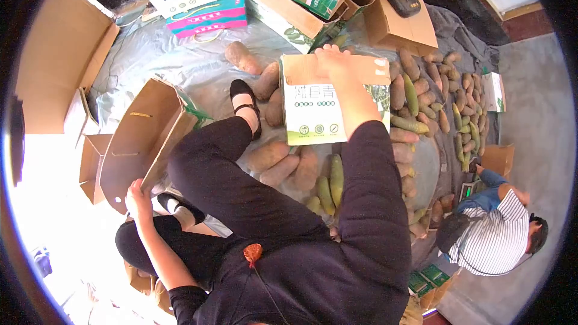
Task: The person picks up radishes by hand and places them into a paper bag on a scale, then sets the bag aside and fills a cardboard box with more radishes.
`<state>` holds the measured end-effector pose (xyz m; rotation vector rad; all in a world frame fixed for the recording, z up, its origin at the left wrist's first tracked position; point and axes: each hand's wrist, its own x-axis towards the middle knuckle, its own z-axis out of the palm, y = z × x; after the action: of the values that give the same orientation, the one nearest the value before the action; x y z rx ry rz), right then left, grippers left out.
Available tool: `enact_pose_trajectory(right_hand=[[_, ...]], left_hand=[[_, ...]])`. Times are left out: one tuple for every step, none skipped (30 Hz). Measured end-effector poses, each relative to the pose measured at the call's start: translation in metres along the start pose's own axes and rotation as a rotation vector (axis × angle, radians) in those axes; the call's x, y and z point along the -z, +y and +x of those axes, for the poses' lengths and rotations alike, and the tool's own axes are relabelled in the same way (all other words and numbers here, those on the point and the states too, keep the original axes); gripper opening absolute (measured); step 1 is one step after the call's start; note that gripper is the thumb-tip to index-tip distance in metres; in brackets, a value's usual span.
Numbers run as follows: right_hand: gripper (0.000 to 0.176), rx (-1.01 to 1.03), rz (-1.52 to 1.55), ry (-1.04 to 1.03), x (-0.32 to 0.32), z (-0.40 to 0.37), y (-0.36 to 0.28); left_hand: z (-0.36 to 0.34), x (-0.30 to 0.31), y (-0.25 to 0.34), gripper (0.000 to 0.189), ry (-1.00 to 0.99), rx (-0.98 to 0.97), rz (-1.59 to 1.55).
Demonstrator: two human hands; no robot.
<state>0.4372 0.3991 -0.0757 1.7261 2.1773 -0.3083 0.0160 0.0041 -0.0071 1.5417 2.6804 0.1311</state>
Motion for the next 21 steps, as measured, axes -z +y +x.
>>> enact_pose_trajectory(right_hand=[[0.053,0.035,-0.003,-0.002,0.001,-0.004,0.009],[0.052,0.072,-0.005,-0.004,0.006,-0.012,0.015],[0.052,0.072,-0.008,-0.004,0.011,-0.024,0.021],[0.051,0.05,-0.021,-0.044,0.022,-0.047,0.025],[0.05,0.028,-0.034,-0.082,0.029,-0.061,0.033],[0.046,0.048,0.002,-0.085,0.01,-0.055,0.069],[0.043,0.067,0.037,-0.087,-0.009,-0.049,0.108],[0.041,-0.003,-0.042,-0.011,-0.004,-0.069,0.124],[0.039,-0.074,-0.121,0.066,0.005,-0.095,0.133],[0.038,-0.159,-0.132,-0.013,0.021,-0.109,0.138],[0.038,-0.245,-0.142,-0.09,0.032,-0.121,0.144],[0.038,-0.25,-0.142,-0.081,0.028,-0.131,0.155],[0.034,-0.255,-0.067,-0.005,0.023,-0.142,0.165],[0.031,-0.256,0.006,0.073,0.019,-0.15,0.175],[0.031,-0.258,0.003,0.087,0.023,-0.16,0.172],[0.028,-0.183,0.121,0.027,0.026,-0.172,0.161],[0.025,-0.106,0.239,-0.032,0.03,-0.185,0.147],[0.024,0.045,0.155,0.081,0.035,-0.201,0.131],[0.023,0.194,0.068,0.191,0.04,-0.217,0.115],[0.023,0.193,0.068,0.202,0.049,-0.229,0.098],[0.022,0.238,0.054,0.255,0.058,-0.241,0.081]], left_hand=[[0.0,-0.001,0.0,0.019,-0.014,0.023,-0.002],[-0.001,-0.001,0.0,0.019,-0.016,0.025,-0.005],[0.0,-0.001,0.0,0.019,-0.03,0.035,-0.01],[-0.001,0.0,0.0,0.02,-0.045,0.046,-0.013],[-0.002,0.001,0.0,0.02,-0.046,0.05,-0.015],[-0.003,0.002,0.002,0.021,-0.046,0.051,-0.009],[-0.003,0.003,0.003,0.021,-0.045,0.051,-0.005],[-0.003,0.003,0.002,0.021,-0.042,0.052,-0.008],[-0.003,0.002,0.001,0.022,-0.055,0.054,-0.002],[-0.003,0.002,0.0,0.022,-0.069,0.056,0.005],[-0.004,0.004,0.0,0.022,-0.064,0.053,0.002],[-0.004,0.005,0.001,0.022,-0.076,0.069,0.008],[-0.003,0.005,0.003,0.022,-0.084,0.085,0.008],[-0.002,0.003,0.003,0.022,-0.073,0.083,-0.004],[-0.002,0.0,0.0,0.023,-0.082,0.088,0.0],[-0.003,0.001,-0.002,0.023,-0.095,0.094,0.009],[-0.003,0.001,-0.002,0.023,-0.087,0.093,0.006],[-0.003,0.003,-0.001,0.024,-0.099,0.103,0.009],[-0.003,0.004,0.0,0.024,-0.113,0.111,0.012],[-0.003,0.003,0.0,0.024,-0.103,0.108,0.009],[-0.003,0.002,-0.002,0.025,-0.107,0.109,0.024]])
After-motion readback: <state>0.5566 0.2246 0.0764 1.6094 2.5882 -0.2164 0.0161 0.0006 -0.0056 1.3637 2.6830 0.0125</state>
